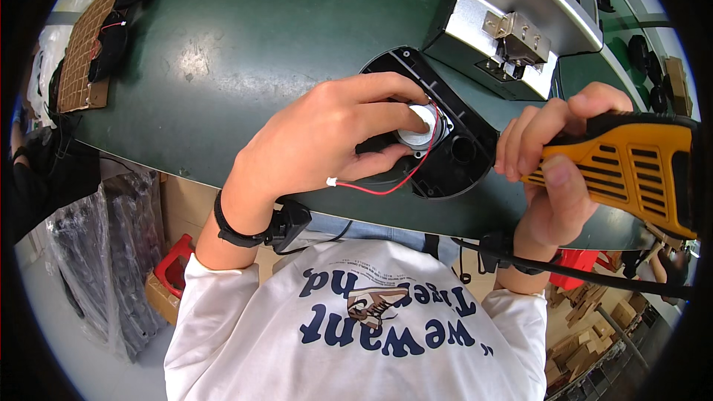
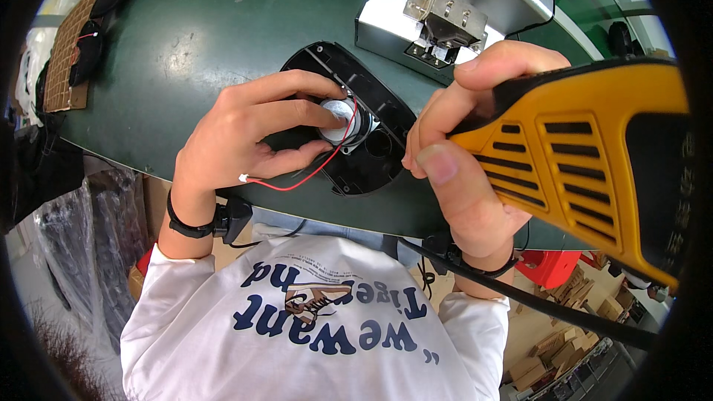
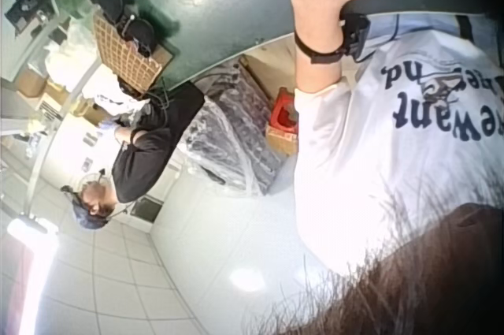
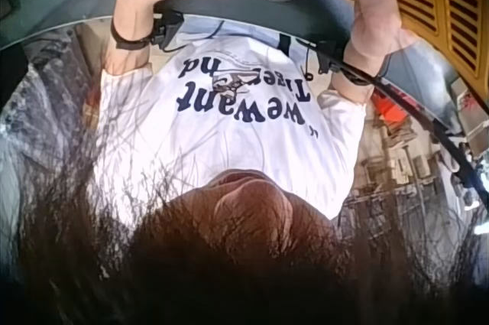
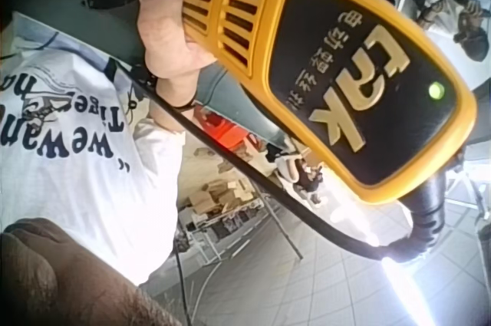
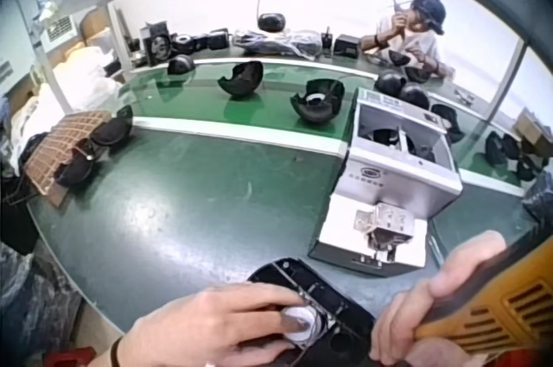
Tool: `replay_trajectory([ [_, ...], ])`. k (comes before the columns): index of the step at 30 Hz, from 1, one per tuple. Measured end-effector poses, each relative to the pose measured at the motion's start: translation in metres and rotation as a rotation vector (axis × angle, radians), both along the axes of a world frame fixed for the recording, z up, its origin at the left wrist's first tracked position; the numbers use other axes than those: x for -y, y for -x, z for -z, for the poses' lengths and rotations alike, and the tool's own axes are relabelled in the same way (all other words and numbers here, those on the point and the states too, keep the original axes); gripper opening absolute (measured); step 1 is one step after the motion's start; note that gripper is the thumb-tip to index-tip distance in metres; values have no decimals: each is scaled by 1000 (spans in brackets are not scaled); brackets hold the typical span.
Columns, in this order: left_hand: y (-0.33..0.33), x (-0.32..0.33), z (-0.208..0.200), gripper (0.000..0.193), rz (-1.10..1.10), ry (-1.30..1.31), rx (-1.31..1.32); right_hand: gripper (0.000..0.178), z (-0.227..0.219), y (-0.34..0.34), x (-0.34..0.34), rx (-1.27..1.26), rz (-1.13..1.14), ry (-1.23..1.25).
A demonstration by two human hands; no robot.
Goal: Assembling electronic components using a power screwdriver on a workbench.
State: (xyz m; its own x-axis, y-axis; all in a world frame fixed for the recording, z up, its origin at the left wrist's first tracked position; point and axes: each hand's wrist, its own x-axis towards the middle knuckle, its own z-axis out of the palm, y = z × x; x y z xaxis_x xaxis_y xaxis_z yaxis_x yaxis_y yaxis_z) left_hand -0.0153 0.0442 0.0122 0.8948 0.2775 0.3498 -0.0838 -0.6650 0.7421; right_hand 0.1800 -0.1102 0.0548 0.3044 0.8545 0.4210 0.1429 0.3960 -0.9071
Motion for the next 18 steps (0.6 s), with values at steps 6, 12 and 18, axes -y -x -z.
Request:
replay_trajectory([
  [6, 0, -2, -1, 29, 21, -13, 9, 46, 1, -3, 0, 6, -35, -8],
  [12, 4, -9, 2, 30, 94, -25, -2, 47, 0, -2, 0, -15, -30, -12],
  [18, 5, 12, -18, 69, 140, -117, -79, 47, 1, -2, 2, -32, 11, -12],
])
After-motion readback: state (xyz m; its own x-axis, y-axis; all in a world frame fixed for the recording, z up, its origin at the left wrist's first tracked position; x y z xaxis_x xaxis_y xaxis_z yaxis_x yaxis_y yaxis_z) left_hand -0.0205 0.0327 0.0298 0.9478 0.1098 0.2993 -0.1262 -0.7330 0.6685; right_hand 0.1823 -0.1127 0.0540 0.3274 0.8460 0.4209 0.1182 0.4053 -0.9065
